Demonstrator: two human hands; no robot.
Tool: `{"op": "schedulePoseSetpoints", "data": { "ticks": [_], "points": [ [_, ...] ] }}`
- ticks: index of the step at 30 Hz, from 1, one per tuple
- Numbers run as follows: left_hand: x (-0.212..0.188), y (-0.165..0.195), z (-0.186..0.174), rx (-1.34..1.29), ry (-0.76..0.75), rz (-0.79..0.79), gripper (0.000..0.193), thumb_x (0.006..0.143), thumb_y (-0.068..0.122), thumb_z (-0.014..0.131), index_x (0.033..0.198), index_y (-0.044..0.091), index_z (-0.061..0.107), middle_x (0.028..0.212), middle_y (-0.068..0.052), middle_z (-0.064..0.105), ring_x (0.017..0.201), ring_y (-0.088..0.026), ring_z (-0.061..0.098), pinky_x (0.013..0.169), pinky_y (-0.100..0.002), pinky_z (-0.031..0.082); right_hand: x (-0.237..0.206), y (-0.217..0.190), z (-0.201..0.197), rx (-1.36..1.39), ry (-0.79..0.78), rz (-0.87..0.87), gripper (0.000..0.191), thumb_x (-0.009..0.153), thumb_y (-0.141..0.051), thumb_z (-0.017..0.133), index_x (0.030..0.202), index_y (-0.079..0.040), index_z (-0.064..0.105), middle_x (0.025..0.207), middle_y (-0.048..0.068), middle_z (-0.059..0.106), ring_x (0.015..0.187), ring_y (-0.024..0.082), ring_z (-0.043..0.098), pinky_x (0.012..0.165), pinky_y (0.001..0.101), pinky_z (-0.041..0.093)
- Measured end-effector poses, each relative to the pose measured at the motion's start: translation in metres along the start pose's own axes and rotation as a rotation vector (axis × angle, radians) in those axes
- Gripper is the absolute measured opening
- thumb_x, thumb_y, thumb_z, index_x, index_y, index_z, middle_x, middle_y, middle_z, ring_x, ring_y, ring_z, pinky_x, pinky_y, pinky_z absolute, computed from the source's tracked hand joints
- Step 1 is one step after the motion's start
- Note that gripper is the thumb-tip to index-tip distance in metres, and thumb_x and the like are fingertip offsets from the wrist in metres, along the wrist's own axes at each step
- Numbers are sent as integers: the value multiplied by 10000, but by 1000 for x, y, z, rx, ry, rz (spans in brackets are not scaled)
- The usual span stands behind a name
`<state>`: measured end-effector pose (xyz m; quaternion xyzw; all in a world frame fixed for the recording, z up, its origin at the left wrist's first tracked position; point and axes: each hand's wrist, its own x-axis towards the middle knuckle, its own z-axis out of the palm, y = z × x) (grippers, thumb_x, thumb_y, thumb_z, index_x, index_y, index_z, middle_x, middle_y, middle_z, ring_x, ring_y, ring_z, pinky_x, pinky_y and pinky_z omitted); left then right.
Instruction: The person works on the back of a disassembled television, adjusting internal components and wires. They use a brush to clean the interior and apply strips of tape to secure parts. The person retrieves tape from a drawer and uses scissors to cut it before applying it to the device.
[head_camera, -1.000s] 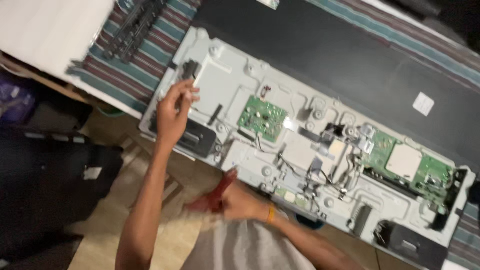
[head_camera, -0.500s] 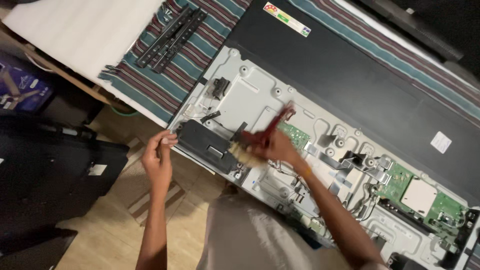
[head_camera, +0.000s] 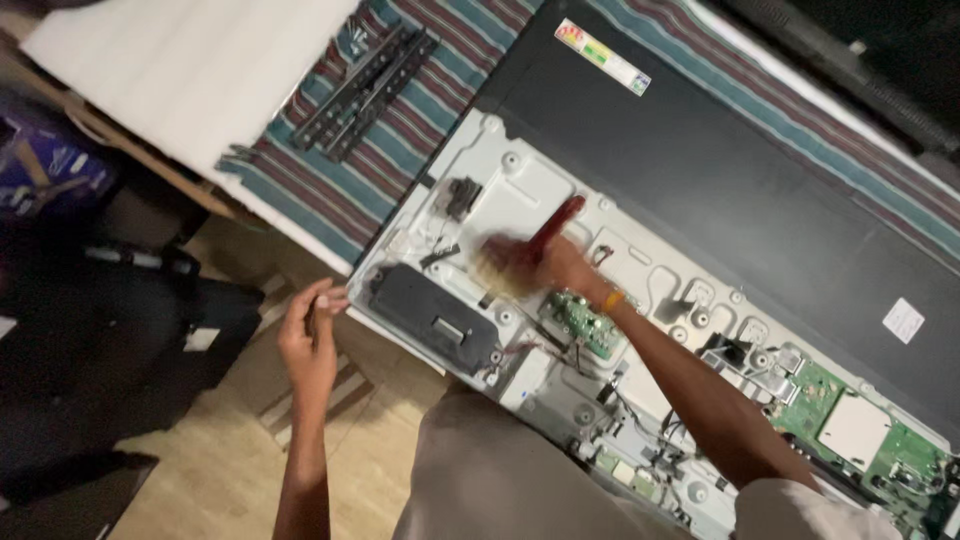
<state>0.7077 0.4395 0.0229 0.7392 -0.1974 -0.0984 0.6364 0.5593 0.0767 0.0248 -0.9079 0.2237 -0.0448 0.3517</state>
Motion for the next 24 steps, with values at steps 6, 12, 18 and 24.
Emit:
{"op": "schedulePoseSetpoints", "data": {
  "ticks": [6,12,18,24],
  "points": [
    [8,-2,5,-43,-3,4,277,1118,171,532,1269,-35,638,1110,-100,719,986,-141,684,877,-303,556,11,0,-19,-8,-44,-175,213,983,-243,710,1044,-43,747,952,165,760,774,268,723,713,384,591],
    [28,-2,10,-8,-43,33,273,1118,175,546,1278,-21,648,1091,-101,718,969,-154,667,876,-307,540,99,17,-49,-176,432,52,222,949,-279,773,1039,-77,748,967,168,763,791,292,738,718,403,605],
    [-24,-9,-37,87,-9,-260,345,1074,215,525,1324,-4,617,1192,-120,708,1076,-198,706,917,-332,545,74,14,-107,-437,666,203,256,1007,-366,748,979,-113,771,861,170,732,785,393,695,652,482,536],
    [-29,-10,-33,5,128,-192,414,1065,238,568,1416,19,578,1305,-146,675,1083,-201,666,905,-327,557,68,-59,-53,-739,425,425,260,831,-218,737,1066,-109,727,957,176,732,878,364,709,744,506,554]
  ]
}}
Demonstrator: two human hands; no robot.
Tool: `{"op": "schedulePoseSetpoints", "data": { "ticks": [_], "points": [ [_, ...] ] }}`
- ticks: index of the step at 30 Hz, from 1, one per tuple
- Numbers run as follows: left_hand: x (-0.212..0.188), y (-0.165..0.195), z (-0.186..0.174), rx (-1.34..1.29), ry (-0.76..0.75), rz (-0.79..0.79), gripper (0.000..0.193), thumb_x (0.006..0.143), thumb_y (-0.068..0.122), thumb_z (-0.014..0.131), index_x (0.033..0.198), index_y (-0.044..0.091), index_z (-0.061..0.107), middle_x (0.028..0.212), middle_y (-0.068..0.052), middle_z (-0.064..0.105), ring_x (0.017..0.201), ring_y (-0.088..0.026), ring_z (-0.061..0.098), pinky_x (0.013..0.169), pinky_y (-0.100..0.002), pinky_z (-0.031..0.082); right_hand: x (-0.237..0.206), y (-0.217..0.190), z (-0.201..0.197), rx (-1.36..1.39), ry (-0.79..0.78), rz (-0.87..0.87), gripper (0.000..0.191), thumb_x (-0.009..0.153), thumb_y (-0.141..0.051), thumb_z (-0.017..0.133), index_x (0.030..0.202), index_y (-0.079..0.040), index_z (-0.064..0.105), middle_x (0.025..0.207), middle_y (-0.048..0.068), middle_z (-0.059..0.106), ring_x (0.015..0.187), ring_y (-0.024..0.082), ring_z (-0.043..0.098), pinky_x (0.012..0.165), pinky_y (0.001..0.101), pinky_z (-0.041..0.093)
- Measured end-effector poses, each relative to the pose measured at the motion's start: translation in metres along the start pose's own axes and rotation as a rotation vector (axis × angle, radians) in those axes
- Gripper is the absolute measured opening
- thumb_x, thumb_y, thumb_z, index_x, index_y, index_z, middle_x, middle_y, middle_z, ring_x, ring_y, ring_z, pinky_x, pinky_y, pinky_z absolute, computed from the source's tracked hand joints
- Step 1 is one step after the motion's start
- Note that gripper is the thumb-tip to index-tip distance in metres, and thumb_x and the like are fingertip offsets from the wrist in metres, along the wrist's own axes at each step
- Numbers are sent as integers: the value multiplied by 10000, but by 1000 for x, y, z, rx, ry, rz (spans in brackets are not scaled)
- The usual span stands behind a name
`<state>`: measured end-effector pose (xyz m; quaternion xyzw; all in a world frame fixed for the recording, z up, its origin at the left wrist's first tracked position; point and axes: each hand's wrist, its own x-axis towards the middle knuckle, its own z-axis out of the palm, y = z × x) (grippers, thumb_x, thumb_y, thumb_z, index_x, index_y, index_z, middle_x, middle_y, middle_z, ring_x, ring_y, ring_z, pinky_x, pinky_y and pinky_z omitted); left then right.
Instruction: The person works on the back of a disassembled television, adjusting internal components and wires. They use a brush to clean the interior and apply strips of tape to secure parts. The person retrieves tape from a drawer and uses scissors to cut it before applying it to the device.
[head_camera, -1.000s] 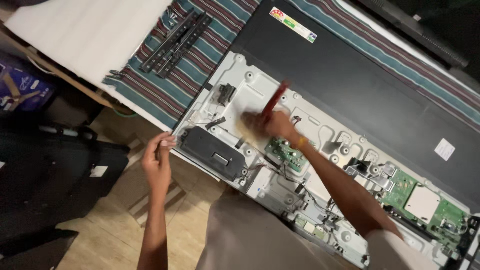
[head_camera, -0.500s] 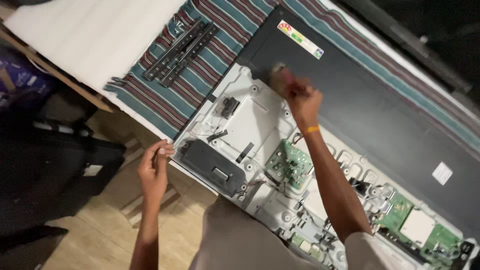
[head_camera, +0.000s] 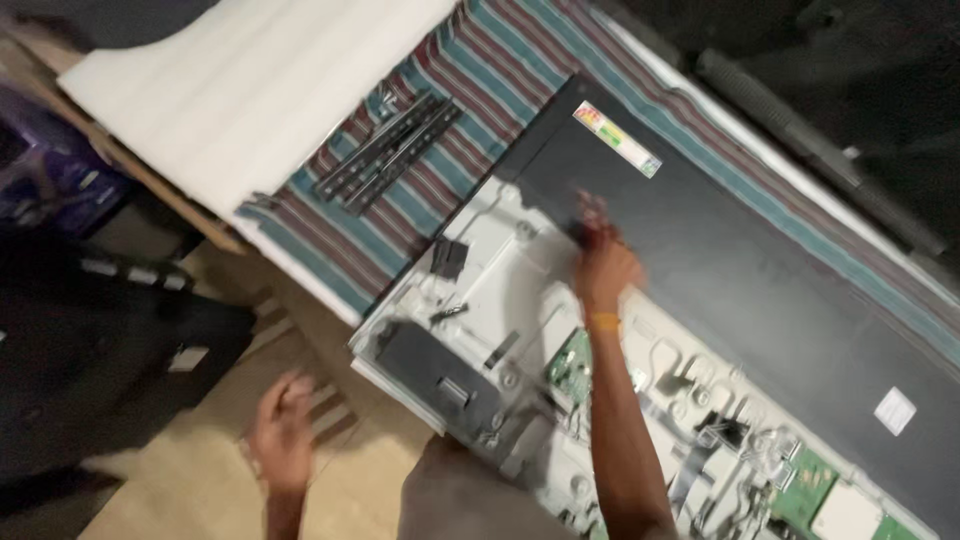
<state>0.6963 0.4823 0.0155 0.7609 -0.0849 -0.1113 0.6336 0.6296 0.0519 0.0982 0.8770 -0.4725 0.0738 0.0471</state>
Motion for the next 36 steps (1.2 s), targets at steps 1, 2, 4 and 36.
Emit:
{"op": "schedulePoseSetpoints", "data": {
  "ticks": [1,2,4,36],
  "points": [
    [5,10,9,-127,-71,28,464,1042,231,589,1454,22,544,1364,-147,649,1080,-200,636,891,-322,530,9,-28,10,91,-25,-94,284,792,-167,731,1070,-105,715,987,175,736,902,356,715,767,510,559],
    [23,16,37,395,-23,93,381,1062,194,622,1409,36,618,1342,-172,686,1168,-288,680,967,-403,531,18,-54,21,439,-3,-43,312,755,-273,841,922,-50,701,853,228,716,779,448,683,670,545,537],
    [67,31,103,434,-156,266,566,979,264,709,1455,19,528,1402,-229,601,1244,-379,613,981,-468,520,47,-87,29,1195,-56,-11,323,803,-204,871,942,2,663,933,292,670,881,474,660,735,500,566],
    [18,36,221,993,-676,843,460,1048,333,483,1342,0,603,1418,-238,576,1399,-395,447,1227,-536,253,-43,-181,27,367,-494,-1001,313,743,-212,755,1029,-86,774,872,194,744,811,325,734,781,413,585]
  ]
}}
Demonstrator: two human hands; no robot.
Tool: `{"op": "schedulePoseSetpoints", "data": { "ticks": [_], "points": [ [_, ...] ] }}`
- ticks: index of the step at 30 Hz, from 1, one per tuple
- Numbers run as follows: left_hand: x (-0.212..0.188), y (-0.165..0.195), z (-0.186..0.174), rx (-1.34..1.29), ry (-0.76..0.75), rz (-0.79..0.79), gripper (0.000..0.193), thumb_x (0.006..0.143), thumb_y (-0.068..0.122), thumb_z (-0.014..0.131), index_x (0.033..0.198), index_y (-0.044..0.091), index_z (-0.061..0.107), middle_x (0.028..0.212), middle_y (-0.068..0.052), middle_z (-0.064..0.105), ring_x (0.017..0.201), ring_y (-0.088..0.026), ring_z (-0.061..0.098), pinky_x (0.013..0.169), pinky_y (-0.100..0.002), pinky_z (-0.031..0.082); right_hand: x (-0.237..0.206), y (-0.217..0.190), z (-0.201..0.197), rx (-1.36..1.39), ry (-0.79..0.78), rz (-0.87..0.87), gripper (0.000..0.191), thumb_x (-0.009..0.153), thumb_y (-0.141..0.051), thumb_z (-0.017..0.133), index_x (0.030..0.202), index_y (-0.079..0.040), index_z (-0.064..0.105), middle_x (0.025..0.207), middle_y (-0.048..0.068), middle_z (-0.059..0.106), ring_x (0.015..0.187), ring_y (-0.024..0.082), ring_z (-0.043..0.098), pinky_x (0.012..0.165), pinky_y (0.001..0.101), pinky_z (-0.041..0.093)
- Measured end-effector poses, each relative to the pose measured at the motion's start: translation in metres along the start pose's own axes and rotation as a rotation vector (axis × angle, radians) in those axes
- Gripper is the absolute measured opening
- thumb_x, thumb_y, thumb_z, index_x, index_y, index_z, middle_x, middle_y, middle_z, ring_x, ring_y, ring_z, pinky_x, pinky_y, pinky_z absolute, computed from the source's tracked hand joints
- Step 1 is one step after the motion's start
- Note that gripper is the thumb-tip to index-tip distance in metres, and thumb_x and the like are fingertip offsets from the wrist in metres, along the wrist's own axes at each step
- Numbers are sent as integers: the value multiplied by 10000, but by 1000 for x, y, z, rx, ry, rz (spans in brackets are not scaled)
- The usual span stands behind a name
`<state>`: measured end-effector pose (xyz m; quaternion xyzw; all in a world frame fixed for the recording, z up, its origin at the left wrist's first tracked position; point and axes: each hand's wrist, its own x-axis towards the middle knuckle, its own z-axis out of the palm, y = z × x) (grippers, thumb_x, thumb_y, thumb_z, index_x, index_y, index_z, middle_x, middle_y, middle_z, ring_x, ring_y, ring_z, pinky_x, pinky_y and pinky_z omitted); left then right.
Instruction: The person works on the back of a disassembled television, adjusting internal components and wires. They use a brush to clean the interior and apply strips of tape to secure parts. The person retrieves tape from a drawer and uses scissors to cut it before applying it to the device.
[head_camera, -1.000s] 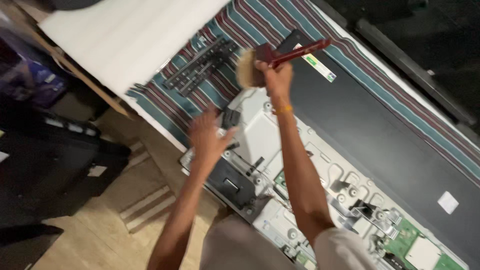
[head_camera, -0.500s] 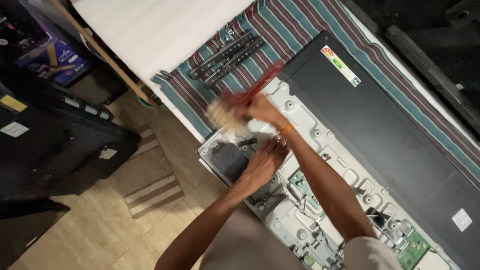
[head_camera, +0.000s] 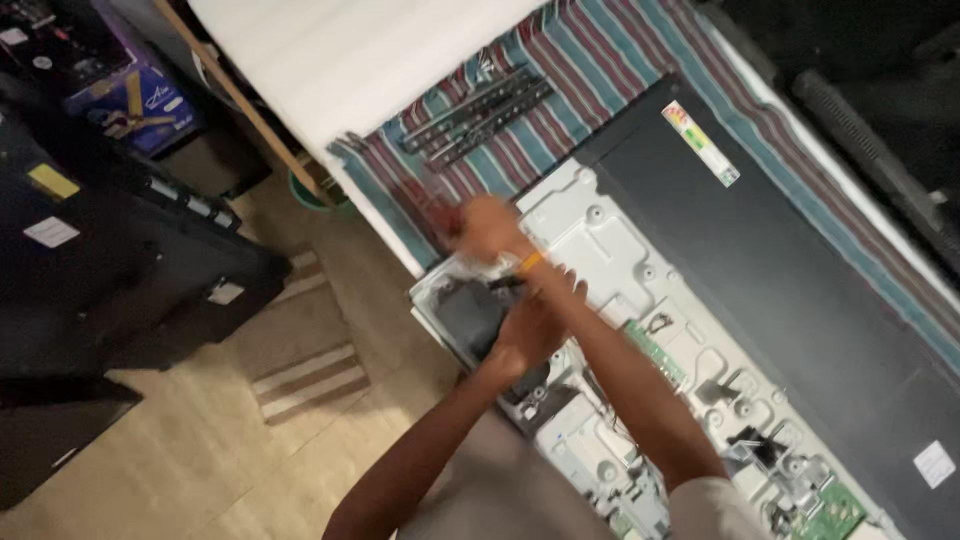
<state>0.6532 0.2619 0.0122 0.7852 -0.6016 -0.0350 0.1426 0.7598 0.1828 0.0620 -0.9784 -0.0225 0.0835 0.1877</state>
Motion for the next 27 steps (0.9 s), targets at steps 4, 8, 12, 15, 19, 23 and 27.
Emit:
{"op": "schedulePoseSetpoints", "data": {
  "ticks": [4,8,12,15,19,23,27],
  "points": [
    [2,2,0,-475,-284,-272,493,1062,307,455,1447,9,531,1420,-233,591,1336,-361,554,1178,-522,365,-24,3,-12,105,301,0,373,764,-182,742,1136,-178,767,923,176,758,759,315,740,664,431,573],
    [-5,4,5,-187,301,-53,521,1005,290,497,1433,-1,556,1463,-238,564,1418,-382,471,1199,-496,308,-24,-20,13,-219,515,-68,309,886,-169,742,1190,-222,755,1029,95,770,925,290,735,783,411,555],
    [-11,9,1,-87,243,-84,525,1010,367,538,1362,-23,560,1388,-219,589,1378,-387,481,1201,-520,302,-1,-57,34,294,-120,-113,342,838,-227,761,1178,-229,720,967,104,744,931,295,710,801,434,537],
    [-9,7,-5,-98,337,-97,512,1032,355,556,1380,-20,554,1406,-218,585,1391,-375,486,1221,-513,296,7,-82,38,804,-157,-120,411,842,-382,819,1150,-146,682,1051,116,719,986,310,693,873,411,548],
    [-6,5,-14,-243,224,-95,476,1008,333,598,1328,-19,573,1359,-210,609,1383,-390,504,1193,-508,340,-12,-110,20,-100,-58,-124,405,866,-296,783,1205,-98,686,1048,143,728,905,322,702,803,432,558],
    [-40,21,-9,-367,461,29,513,910,240,638,1337,-41,590,1369,-210,622,1353,-353,539,1177,-472,397,-50,-116,-12,779,-90,-224,408,889,-210,747,1261,-51,690,1046,170,736,823,335,711,733,454,569],
    [-130,45,-20,-615,151,104,231,965,251,720,1091,58,725,1097,-141,734,1101,-315,694,1029,-435,520,-89,-114,-18,40,374,-11,419,863,-160,720,1277,-93,725,974,157,749,720,322,720,666,465,576]
  ]
}}
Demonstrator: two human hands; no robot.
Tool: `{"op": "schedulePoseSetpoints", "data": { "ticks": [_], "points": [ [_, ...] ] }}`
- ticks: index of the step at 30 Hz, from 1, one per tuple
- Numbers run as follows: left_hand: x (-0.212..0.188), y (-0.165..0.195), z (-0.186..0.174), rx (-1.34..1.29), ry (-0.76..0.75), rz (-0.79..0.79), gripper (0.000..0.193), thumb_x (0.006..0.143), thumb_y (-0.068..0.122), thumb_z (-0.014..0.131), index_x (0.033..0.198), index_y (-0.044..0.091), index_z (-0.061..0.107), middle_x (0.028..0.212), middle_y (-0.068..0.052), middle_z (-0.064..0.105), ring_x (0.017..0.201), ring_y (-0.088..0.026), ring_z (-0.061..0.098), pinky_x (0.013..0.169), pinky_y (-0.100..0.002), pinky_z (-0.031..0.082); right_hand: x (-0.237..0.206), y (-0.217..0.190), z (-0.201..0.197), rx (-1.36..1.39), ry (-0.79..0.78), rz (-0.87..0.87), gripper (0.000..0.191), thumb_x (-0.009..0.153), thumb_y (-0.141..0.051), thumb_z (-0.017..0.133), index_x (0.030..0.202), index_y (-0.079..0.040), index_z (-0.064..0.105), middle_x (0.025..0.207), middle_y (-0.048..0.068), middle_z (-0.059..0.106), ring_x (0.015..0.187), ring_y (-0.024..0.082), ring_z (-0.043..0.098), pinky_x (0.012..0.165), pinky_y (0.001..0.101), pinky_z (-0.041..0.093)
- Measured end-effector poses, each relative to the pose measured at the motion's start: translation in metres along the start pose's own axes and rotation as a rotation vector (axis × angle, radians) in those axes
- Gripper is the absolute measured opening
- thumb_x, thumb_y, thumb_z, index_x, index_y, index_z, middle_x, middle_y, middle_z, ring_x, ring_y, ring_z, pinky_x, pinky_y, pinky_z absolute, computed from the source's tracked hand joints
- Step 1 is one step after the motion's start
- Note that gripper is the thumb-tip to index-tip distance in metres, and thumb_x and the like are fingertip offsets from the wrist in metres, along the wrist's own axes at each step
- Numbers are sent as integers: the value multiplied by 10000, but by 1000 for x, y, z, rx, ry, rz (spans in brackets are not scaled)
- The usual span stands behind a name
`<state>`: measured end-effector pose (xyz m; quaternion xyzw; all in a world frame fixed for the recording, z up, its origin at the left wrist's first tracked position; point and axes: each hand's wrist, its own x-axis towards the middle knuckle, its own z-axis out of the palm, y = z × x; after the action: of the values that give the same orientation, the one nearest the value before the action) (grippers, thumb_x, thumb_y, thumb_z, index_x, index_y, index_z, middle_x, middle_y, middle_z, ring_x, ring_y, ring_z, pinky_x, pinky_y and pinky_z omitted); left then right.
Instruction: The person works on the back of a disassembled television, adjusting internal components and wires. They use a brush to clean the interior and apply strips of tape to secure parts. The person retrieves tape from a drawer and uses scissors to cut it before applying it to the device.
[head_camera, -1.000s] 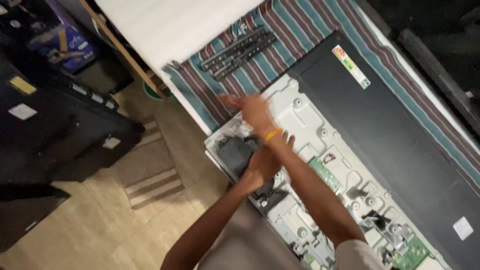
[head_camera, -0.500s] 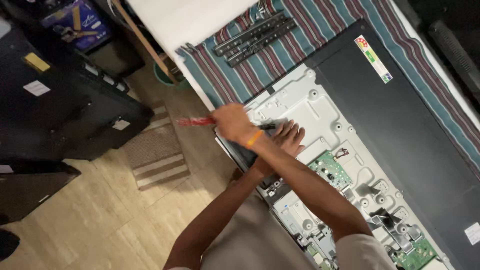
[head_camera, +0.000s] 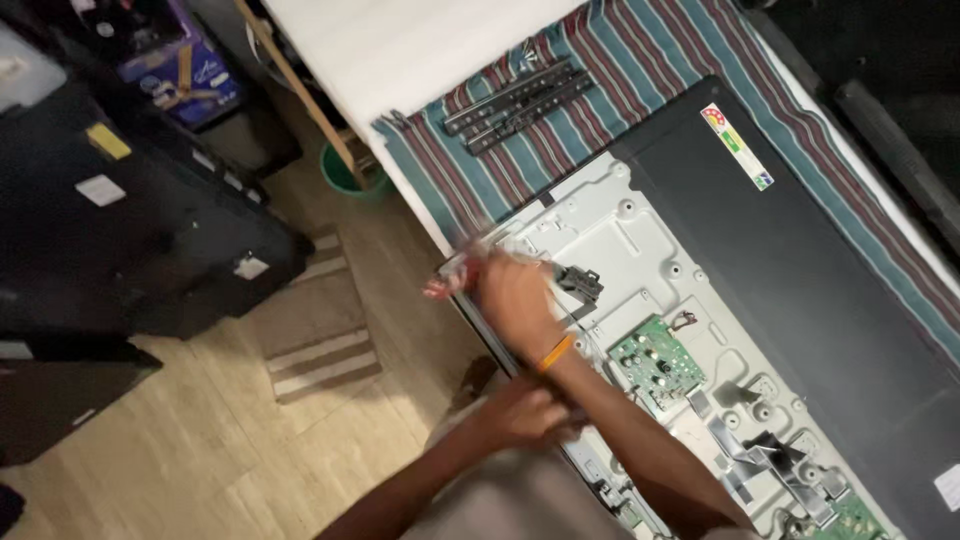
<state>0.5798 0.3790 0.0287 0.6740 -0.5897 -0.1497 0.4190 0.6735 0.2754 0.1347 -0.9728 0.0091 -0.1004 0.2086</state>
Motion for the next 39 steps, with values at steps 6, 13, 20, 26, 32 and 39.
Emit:
{"op": "schedulePoseSetpoints", "data": {
  "ticks": [6,13,20,26,32,39],
  "points": [
    [-53,49,-18,-205,92,25,229,969,290,768,1099,101,765,918,-108,731,861,-280,710,820,-412,570,-55,25,20,495,-203,392,281,891,-297,825,1112,-124,810,833,198,739,647,329,633,566,468,465],
    [-55,75,-33,-468,5,-6,247,1020,248,705,1173,59,751,1036,-117,757,959,-269,726,866,-397,571,-125,36,-7,510,69,208,433,904,-178,714,1337,-175,697,1001,107,756,830,216,744,686,336,590],
    [-64,116,-8,-451,-24,20,196,1003,215,698,1120,72,763,1016,-96,763,972,-256,720,874,-394,579,-171,17,-26,970,40,186,386,1026,-15,614,1391,-140,636,1348,122,693,1165,262,686,927,339,578],
    [-87,138,0,-472,-90,40,188,993,203,713,1115,73,774,992,-91,770,928,-237,731,857,-393,574,-239,-7,-3,684,-125,196,482,789,-55,759,1270,-68,720,973,86,771,709,156,645,648,315,526],
    [-118,123,-20,-565,26,-144,214,1028,200,661,1173,62,735,1041,-87,780,940,-198,763,821,-359,610,-319,-53,59,594,207,770,226,913,-150,837,1022,14,727,810,171,607,726,217,510,637,382,452],
    [-133,14,-112,-230,50,-405,305,1009,238,604,1264,95,690,1013,-56,807,871,-132,794,671,-266,630,-286,-100,100,-12,894,618,497,957,-115,718,1417,-16,557,1092,154,614,940,300,601,816,366,503]
  ]
}}
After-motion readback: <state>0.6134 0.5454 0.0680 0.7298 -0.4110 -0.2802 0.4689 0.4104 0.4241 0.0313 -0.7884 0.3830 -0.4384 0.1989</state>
